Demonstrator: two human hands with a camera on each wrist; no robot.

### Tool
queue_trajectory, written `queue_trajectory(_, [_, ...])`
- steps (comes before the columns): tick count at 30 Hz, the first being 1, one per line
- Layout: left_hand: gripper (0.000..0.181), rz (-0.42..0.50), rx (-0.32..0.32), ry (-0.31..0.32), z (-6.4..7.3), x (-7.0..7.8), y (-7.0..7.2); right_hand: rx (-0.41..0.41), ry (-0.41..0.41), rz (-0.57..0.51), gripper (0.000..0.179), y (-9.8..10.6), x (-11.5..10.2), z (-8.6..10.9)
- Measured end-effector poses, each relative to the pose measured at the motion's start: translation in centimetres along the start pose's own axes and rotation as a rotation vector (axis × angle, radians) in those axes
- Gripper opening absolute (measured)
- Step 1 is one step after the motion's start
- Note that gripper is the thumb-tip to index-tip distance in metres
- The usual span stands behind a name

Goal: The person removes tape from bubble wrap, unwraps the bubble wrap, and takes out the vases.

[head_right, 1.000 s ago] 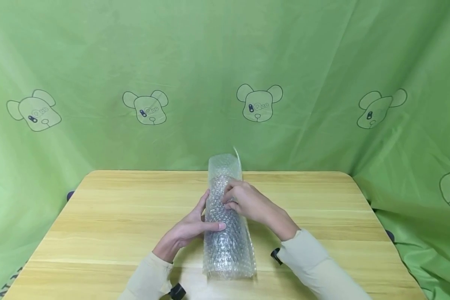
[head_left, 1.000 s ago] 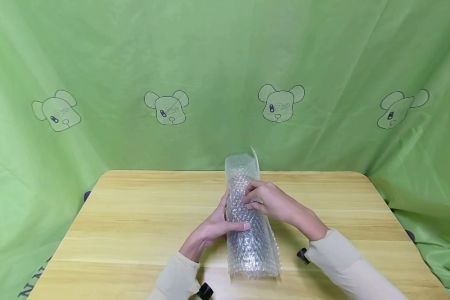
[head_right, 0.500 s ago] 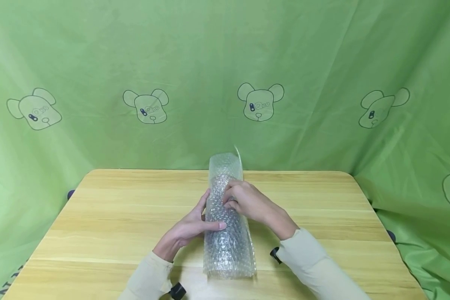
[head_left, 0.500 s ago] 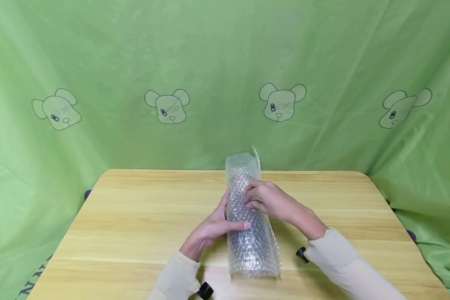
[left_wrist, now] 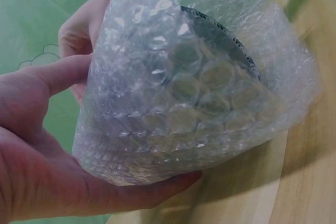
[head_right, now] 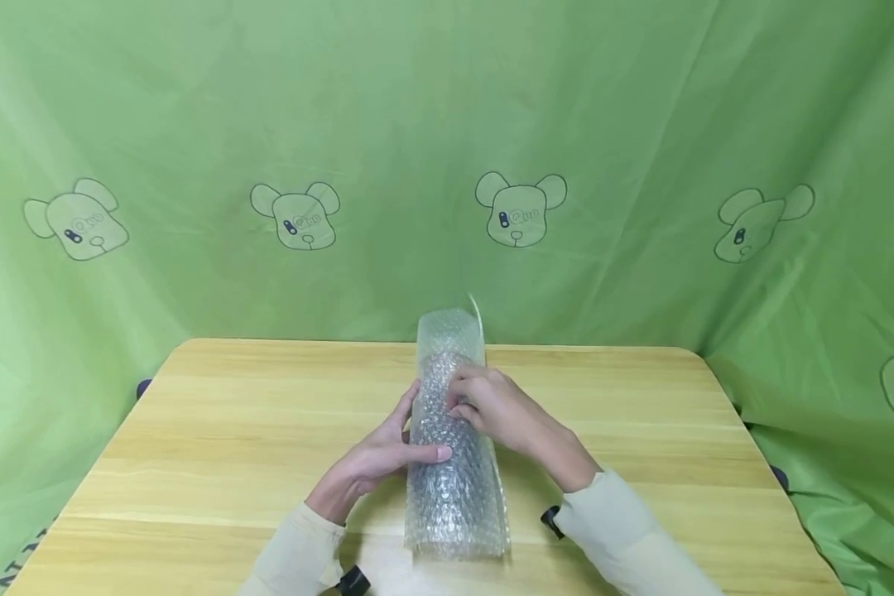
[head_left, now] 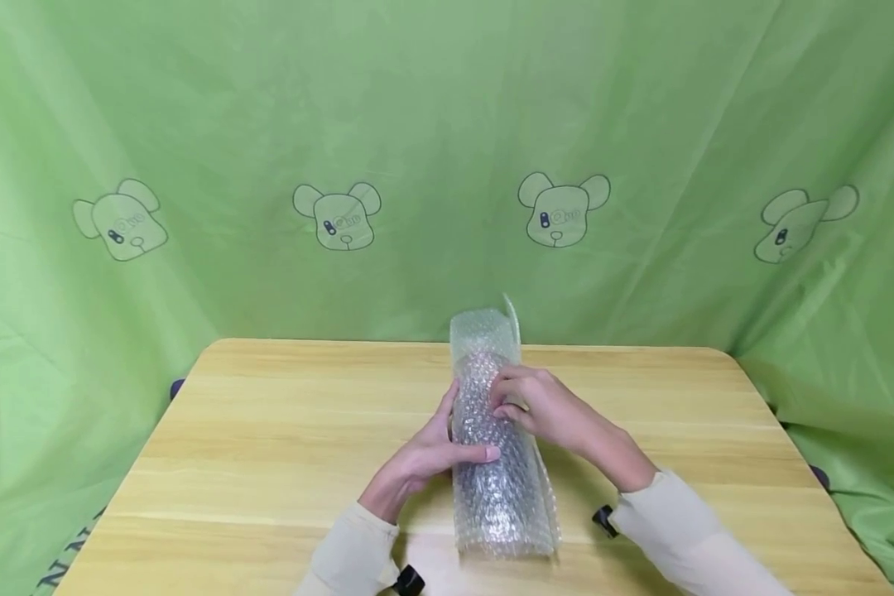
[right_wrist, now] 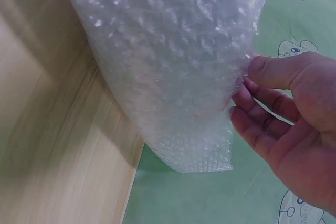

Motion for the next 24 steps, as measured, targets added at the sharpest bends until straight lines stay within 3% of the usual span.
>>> queue_trajectory(14, [0.13, -0.018, 0.004, 0.013, 0.0, 0.1, 0.0, 0.24, 0.07, -0.012, 0.019, 0.6, 0.1, 2.8])
queue_trajectory(24, [0.128, -0.016, -0.003, 0.004, 0.0, -0.1, -0.2, 0.339, 0.079, -0.049, 0.025, 0.7, 1.0, 4.7])
Point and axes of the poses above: each hand's wrist, its own z-axis away from the middle knuckle, its own y-axis out of the back of the hand, x = y × z, the point moved 6 cm from there along -z, towards the middle knuckle, and after that the axes turned 8 degrees about -x, right-handed, at the moved point
